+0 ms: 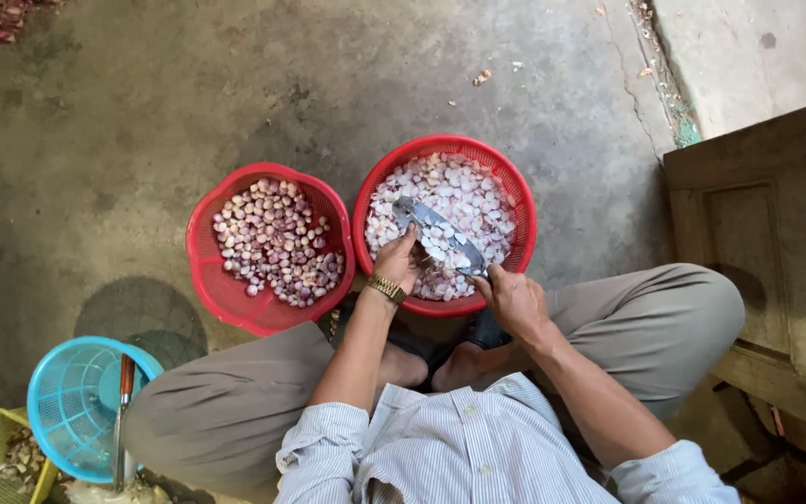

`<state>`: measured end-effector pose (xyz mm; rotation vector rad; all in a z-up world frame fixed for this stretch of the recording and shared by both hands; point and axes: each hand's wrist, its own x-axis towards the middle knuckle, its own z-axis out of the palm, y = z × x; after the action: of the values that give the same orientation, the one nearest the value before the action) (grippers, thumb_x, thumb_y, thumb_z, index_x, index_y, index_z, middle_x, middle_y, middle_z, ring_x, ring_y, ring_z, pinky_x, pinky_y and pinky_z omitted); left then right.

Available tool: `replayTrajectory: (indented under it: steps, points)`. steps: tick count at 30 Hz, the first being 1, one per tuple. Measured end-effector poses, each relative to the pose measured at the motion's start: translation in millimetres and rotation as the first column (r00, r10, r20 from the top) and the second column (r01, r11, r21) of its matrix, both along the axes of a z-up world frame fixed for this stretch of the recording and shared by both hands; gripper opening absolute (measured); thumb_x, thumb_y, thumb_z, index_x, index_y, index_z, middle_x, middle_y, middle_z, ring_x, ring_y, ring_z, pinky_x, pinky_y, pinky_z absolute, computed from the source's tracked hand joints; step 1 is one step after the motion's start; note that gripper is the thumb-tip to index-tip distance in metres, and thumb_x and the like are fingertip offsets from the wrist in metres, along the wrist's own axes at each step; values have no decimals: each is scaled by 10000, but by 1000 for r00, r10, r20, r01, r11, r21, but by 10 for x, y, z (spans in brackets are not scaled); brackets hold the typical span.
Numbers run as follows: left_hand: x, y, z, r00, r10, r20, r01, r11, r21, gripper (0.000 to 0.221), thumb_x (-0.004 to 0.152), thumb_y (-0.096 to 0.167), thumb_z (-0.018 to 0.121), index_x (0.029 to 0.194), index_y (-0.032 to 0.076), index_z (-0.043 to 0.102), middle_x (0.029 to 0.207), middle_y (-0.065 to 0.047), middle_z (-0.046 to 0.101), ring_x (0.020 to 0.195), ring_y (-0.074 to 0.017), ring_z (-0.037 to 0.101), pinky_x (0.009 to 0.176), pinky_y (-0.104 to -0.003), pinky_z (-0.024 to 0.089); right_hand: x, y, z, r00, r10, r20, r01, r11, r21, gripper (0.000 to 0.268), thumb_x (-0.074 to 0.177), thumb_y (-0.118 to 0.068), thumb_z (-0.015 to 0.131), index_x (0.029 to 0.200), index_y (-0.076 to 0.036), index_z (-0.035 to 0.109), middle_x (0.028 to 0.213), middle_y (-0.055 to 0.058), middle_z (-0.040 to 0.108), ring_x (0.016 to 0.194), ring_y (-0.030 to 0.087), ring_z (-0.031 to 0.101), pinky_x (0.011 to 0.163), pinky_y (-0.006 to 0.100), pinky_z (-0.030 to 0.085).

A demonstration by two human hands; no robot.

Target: A person sitting on the floor is rapidly slicing small onions or shallots into a red plastic basket using a large knife.

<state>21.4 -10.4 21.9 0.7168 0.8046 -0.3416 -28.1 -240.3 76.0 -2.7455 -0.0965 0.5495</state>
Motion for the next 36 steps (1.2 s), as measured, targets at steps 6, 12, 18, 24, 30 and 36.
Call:
replayTrajectory:
  steps: [6, 12, 18, 24, 30, 36]
  points:
    - [692, 70, -521, 893, -442, -79, 218, 273, 937, 184, 932, 300, 710, 1097, 238, 760, 1007, -45, 776, 1053, -290, 718, 882, -428, 579, 138, -108, -14, 957, -264, -121, 265, 964, -7, 461, 1001, -618, 508, 963, -172, 619, 750, 244, 703, 858, 480, 734, 771, 578, 570]
    - [1411, -164, -1116, 652, -716, -250, 53, -286, 957, 259, 912, 188, 653, 1129, 326, 686, 1049, 18, 671, 1062, -260, 672, 938, -477, 586, 322, 21, 526, 888, -410, -208, 429, 901, 57, 454, 990, -627, 524, 962, -188, 636, 814, 242, 725, 927, 461, 726, 823, 585, 564]
    - [1446, -278, -1570, 604, -735, -308, -112, -461, 880, 207, 842, 221, 726, 1015, 128, 664, 1001, -105, 632, 1127, -352, 648, 846, -504, 623, 427, 61, 744, 865, -435, -251, 476, 869, 134, 389, 1001, -532, 550, 942, -161, 652, 777, 246, 726, 927, 462, 723, 824, 573, 561]
    - [1158, -35, -806, 732, -671, -115, 131, -26, 991, 184, 950, 280, 574, 1077, 154, 615, 979, -143, 676, 1059, -382, 657, 910, -529, 538, 410, 3, 439, 890, -409, -201, 451, 855, 257, 349, 1003, -499, 603, 974, -157, 671, 805, 249, 717, 919, 465, 711, 766, 593, 536]
    - [516, 271, -601, 968, -241, 64, 155, 782, 604, 178, 937, 167, 752, 1074, 70, 691, 873, -207, 758, 671, -266, 764, 563, -373, 674, 202, 9, 229, 943, -292, -160, 324, 913, 247, 357, 995, -490, 603, 1034, -143, 679, 803, 262, 721, 896, 481, 714, 774, 602, 556]
    - [13, 374, -228, 995, 21, 101, -45, 971, 235, 223, 1037, 340, 598, 1047, 118, 610, 1040, -202, 755, 887, -309, 772, 701, -370, 674, 31, -29, 113, 984, -176, -35, 179, 975, 131, 361, 1009, -529, 577, 1027, -174, 642, 754, 240, 712, 847, 465, 730, 751, 590, 566]
